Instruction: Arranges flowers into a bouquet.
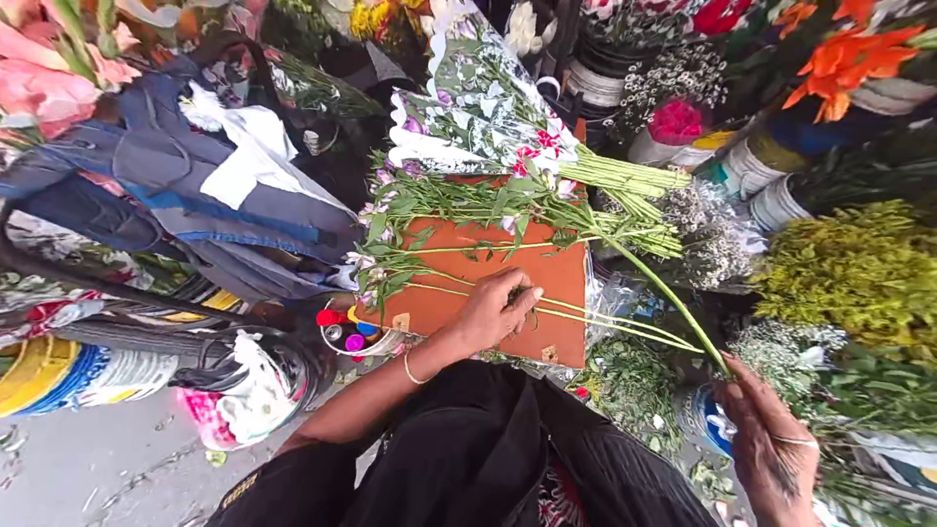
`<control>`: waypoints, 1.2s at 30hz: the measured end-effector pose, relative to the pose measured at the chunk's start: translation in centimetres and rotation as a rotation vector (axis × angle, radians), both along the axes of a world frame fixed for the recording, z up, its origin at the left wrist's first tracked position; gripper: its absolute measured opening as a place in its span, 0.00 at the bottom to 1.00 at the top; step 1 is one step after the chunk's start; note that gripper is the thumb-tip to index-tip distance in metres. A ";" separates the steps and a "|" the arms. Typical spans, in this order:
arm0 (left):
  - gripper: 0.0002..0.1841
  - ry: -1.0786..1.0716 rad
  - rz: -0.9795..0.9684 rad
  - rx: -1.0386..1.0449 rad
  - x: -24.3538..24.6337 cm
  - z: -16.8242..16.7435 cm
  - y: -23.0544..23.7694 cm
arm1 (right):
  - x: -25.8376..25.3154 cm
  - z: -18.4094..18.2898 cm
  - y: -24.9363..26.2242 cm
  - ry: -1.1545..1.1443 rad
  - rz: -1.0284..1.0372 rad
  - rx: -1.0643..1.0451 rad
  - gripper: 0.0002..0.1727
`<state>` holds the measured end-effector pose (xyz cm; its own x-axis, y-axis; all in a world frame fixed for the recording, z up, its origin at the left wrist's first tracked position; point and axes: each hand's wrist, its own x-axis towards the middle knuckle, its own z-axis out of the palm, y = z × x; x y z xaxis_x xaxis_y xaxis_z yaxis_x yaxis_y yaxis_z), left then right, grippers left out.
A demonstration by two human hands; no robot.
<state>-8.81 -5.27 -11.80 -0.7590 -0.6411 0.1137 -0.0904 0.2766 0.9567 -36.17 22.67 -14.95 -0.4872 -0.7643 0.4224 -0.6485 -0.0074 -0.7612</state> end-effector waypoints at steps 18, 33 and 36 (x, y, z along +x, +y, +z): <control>0.22 -0.060 -0.133 -0.061 -13.6 -0.2 0.5 | 5.4 0.5 4.0 0.060 -0.251 0.058 0.21; 0.23 -0.036 -0.917 0.040 -14.3 -4.6 8.1 | 7.0 -3.4 9.6 -0.788 -0.267 -0.079 0.19; 0.25 0.162 -0.624 0.409 -15.0 -3.6 7.6 | 7.7 -5.6 10.4 -0.887 -0.212 -0.076 0.18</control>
